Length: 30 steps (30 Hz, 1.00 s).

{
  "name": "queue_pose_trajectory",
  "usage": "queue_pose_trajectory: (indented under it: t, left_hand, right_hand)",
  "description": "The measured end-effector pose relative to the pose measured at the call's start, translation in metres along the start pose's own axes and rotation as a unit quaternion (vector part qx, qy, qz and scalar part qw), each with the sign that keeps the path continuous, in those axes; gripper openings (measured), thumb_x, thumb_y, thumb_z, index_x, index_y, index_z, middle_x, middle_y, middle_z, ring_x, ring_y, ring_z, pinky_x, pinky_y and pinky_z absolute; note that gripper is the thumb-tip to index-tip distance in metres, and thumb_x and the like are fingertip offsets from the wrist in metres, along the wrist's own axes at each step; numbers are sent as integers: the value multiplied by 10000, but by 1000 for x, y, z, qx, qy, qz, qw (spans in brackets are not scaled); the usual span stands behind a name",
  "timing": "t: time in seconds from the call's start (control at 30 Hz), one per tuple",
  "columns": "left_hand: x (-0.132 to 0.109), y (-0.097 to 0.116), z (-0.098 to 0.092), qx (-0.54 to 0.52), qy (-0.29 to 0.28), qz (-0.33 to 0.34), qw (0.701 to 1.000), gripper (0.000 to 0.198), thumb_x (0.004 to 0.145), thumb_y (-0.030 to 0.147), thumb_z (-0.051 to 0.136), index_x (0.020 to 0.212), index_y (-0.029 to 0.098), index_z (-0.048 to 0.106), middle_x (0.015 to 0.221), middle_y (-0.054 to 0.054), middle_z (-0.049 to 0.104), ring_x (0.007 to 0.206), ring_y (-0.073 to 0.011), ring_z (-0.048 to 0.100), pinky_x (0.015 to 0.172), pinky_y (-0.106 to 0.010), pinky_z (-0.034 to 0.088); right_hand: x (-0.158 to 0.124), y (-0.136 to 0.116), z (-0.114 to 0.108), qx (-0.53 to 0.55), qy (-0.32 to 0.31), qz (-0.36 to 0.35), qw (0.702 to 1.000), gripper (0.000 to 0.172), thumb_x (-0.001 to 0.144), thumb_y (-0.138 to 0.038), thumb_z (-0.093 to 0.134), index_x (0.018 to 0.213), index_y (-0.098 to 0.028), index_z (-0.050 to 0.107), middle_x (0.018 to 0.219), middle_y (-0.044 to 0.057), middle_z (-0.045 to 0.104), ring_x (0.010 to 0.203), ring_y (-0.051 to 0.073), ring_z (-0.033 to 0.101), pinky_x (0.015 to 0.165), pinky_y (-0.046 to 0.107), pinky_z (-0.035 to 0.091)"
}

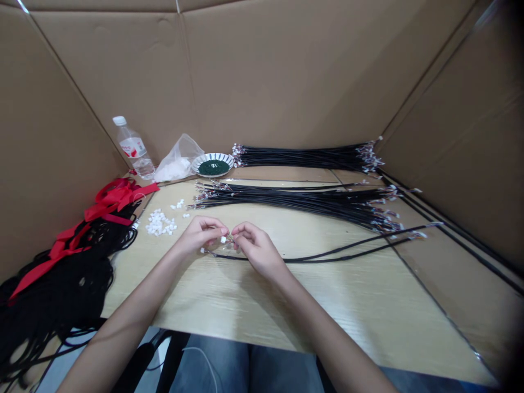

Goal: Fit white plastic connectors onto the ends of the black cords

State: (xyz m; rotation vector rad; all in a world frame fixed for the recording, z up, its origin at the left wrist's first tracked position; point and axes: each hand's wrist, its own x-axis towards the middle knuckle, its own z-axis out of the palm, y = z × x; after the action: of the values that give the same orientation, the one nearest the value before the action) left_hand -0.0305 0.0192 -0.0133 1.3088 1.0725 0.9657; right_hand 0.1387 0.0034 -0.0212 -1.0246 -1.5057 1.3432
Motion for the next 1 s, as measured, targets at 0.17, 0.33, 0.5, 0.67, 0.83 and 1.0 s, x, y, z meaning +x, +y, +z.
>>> queue_pose_trajectory:
  t: [0.17, 0.33, 0.5, 0.67, 0.83, 1.0]
  left_hand:
    - [-1, 2, 0, 8, -20, 9, 1000, 233, 655, 330, 730, 677, 102, 690, 511, -1, 542, 418, -58, 362, 405, -192, 225]
    - [0, 5, -1, 8, -9, 13, 1000, 254, 663, 350, 694, 661, 96, 688, 534, -17, 568, 415, -60, 371, 412, -199, 237]
    - [1, 6, -2, 16, 4, 7, 1000, 225, 645, 327, 697, 648, 104, 663, 429, 32, 467, 396, -60, 350, 411, -192, 219]
    - [0, 4, -2, 36, -8, 9, 999, 232, 642, 331, 710, 636, 109, 645, 419, 45, 436, 383, -53, 315, 397, -190, 192]
    - [0, 1, -2, 67, -28, 35, 997, 243, 686, 341, 692, 666, 104, 642, 545, 10, 524, 422, -52, 360, 398, -183, 233]
    - [0, -4, -1, 99, -28, 18, 995, 235, 725, 351, 652, 686, 126, 595, 500, 48, 465, 402, -48, 347, 392, -168, 235]
  right_hand:
    - [0, 2, 0, -46, -32, -14, 998, 143, 786, -276, 525, 712, -161, 566, 617, -7, 572, 583, 126, 537, 591, 244, 424]
    - [0, 2, 0, -29, -39, -14, 999, 121, 775, -265, 528, 716, -166, 568, 662, 1, 575, 607, 125, 534, 599, 241, 413]
    - [0, 2, 0, -31, -38, -8, 999, 97, 760, -228, 512, 708, -164, 562, 636, -4, 555, 586, 123, 512, 571, 235, 391]
    - [1, 3, 0, -46, -36, -9, 998, 117, 749, -251, 509, 707, -158, 565, 641, 3, 562, 597, 129, 515, 585, 244, 404]
    - [1, 5, 0, -64, -41, -3, 997, 127, 743, -257, 503, 687, -160, 562, 611, -7, 546, 567, 122, 499, 565, 236, 397]
    - [1, 7, 0, -118, -30, -14, 993, 119, 760, -229, 511, 709, -156, 590, 632, 6, 589, 580, 124, 525, 566, 226, 393]
